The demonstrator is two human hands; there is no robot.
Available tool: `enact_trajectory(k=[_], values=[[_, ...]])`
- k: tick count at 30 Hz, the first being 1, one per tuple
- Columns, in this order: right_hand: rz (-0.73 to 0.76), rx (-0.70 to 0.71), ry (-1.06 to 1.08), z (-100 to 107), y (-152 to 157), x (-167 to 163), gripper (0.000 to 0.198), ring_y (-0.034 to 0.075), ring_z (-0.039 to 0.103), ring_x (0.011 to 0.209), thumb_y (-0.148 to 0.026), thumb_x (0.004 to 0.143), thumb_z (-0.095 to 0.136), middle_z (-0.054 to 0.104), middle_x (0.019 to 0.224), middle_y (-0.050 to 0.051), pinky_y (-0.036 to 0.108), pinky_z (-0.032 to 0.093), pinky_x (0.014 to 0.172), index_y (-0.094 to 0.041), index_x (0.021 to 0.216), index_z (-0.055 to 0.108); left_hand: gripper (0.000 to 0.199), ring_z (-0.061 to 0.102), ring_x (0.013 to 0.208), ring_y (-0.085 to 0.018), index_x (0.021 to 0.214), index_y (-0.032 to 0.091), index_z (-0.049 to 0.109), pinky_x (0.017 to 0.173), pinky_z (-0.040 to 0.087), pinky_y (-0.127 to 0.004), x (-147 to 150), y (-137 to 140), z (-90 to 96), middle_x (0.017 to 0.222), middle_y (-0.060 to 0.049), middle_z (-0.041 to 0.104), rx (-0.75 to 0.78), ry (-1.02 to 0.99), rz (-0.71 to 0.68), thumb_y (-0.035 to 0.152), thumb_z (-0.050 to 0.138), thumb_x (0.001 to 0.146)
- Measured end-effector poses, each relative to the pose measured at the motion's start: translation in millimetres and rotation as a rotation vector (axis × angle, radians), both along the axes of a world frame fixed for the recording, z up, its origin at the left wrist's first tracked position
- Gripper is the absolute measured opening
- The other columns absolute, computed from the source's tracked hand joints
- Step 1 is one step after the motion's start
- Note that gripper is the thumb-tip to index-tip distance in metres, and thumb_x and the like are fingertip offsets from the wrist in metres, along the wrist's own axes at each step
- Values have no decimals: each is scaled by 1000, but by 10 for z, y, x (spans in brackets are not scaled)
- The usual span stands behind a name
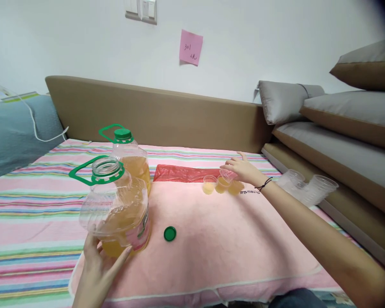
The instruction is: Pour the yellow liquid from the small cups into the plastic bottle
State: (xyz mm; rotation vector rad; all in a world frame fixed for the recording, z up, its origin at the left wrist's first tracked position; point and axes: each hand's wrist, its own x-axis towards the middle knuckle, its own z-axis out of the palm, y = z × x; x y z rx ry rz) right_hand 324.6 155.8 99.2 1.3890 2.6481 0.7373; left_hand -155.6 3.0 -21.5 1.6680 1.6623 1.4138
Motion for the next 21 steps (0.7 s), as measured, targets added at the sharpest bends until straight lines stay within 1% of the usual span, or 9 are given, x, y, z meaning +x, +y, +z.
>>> enact_trajectory(k=[4,10,14,17,19,21], values=[[-14,6,51,7,-9,15,41,27,57,102,-3,82,54,70,106,8,55,19,110,-25,114,69,97,52,125,-37,151,31,20,109,44,-65,12,-2,3,144,-13,41,-6,2,5,58,72,74],[-32,12,69,13,-3,22,40,27,58,105,-4,81,56,70,107,8,58,18,112,-25,112,70,104,50,130,-38,154,33,12,108,45,-65,-86,41,-122,152,-15,34,-11,7,-21,55,75,73],[-59,23,117,34,16,52,40,29,58,105,-8,77,66,70,108,9,62,18,111,-26,112,71,110,53,126,-38,154,31,9,107,46,-65,-183,85,-195,147,-16,39,10,89,-32,55,76,70],[-50,3,109,38,29,66,38,29,59,105,-10,78,66,71,107,9,62,18,112,-26,111,71,105,53,127,-37,152,33,12,106,47,-65,-175,88,-165,148,-16,38,14,71,-46,54,75,71],[-50,-1,110,32,31,61,38,29,59,105,-9,78,64,71,109,9,61,18,112,-26,111,71,98,53,127,-37,150,33,18,106,47,-65,-122,68,-104,148,-15,38,9,40,-44,54,74,73],[-53,-14,111,20,28,49,41,29,59,106,-7,75,65,71,109,8,61,18,112,-26,111,71,94,55,124,-36,148,32,22,106,47,-64,-57,39,-36,145,-14,41,-1,4,-32,55,73,73]])
